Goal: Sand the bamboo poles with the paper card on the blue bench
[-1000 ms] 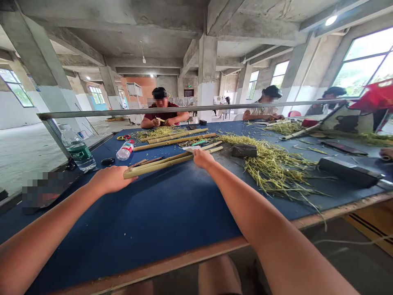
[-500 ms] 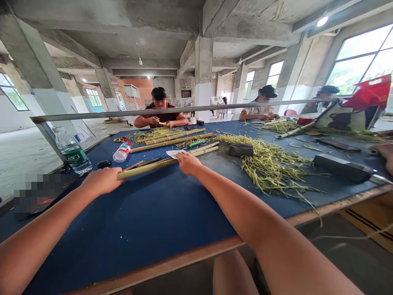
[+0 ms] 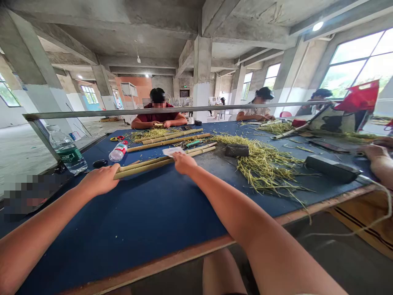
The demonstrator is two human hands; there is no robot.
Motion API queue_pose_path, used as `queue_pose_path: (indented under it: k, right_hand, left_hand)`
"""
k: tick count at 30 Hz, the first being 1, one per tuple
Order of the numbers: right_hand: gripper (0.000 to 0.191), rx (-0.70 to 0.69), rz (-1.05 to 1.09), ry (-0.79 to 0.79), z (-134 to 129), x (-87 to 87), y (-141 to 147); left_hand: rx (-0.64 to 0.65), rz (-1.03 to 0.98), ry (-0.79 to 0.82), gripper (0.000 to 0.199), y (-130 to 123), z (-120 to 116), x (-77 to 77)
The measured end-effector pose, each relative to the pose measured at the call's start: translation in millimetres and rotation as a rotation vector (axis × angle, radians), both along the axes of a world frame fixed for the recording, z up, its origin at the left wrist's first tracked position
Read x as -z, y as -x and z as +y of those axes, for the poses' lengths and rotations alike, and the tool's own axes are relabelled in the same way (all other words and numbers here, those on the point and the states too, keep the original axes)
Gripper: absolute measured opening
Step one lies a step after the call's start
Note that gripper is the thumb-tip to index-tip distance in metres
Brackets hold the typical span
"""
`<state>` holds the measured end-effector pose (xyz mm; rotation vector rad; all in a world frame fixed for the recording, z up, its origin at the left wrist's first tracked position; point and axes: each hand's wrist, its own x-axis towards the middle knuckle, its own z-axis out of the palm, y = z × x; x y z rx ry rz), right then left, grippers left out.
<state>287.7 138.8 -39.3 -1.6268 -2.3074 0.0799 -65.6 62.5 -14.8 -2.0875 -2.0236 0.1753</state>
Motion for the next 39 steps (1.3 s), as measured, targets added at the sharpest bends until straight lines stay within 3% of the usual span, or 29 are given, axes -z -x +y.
queue_pose_path:
  k: [2, 4, 10, 14, 18, 26, 33, 39]
  right_hand:
    - [0.061, -0.159, -0.004, -0.013, -4.1, 3.8, 16.2]
    - [0.062, -0.203, -0.004, -0.010, -2.9, 3.4, 19.0]
    - [0.062, 0.156, 0.014, 0.051, 17.6, -11.0, -34.0]
    - [0.060, 0.175, -0.003, 0.055, 19.5, -12.1, -43.3]
    - [0.058, 0.100, -0.025, 0.050, 12.9, -8.7, -26.8]
    - [0.063, -0.071, -0.033, 0.036, -0.8, -6.9, -6.1]
    - [0.056, 0.119, -0.065, 0.090, 3.5, -18.4, -21.9]
    - [0.057, 0.107, -0.086, 0.055, 7.8, -11.1, -24.5]
  left_hand:
    - [-0.016, -0.032, 0.024, 0.039, 2.5, 2.5, 1.5]
    - [-0.028, -0.061, 0.048, 0.042, 3.4, 2.9, 0.2]
    - [-0.058, -0.093, 0.008, 0.081, -11.6, -8.4, -12.9]
    - [-0.055, -0.109, 0.062, 0.099, -17.7, -10.9, -13.0]
    - [-0.008, -0.104, 0.158, 0.095, -11.5, -6.2, -8.7]
    - [0.026, -0.107, 0.154, 0.087, -7.8, -5.1, -11.0]
    - [0.029, -0.016, 0.082, 0.059, -13.0, -9.7, -10.1]
    - [0.011, -0.014, 0.182, 0.047, -21.1, -11.1, -6.1]
